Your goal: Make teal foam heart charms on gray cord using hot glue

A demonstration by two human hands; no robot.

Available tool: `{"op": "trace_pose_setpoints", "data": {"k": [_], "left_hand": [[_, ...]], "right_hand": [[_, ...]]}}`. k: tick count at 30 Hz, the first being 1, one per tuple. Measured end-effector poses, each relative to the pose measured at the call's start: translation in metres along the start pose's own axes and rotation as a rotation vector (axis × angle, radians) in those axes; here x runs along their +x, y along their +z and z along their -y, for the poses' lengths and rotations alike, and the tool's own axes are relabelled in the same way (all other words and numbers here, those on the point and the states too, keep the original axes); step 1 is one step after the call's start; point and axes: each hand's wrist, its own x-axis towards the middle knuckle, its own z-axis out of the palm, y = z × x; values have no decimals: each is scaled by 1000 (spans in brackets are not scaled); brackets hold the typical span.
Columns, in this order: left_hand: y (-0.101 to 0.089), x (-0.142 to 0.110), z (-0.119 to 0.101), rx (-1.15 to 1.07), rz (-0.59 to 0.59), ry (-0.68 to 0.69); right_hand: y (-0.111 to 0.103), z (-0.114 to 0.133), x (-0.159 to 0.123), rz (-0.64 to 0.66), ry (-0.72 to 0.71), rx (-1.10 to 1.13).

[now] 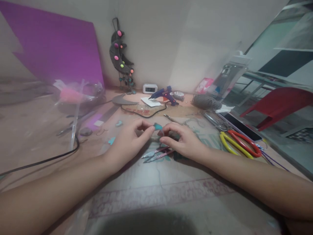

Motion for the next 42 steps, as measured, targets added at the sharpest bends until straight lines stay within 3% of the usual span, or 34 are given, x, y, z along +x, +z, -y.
{"op": "trace_pose_setpoints", "data": {"k": [7, 10, 17, 30, 42], "left_hand": [[0, 2, 0, -26, -6, -64], [1, 2, -1, -32, -4, -59], [1, 2, 1, -21, -2, -43], [1, 1, 0, -3, 113, 25], [2, 1, 6, -55, 45, -30]], "right_hand": [[3, -3, -4, -31, 259, 303], [3, -3, -2, -43, 299, 312], [-1, -4, 0, -101, 202, 188], [-2, 0, 0, -38, 184, 166], [2, -2, -1, -60, 217, 219]]}}
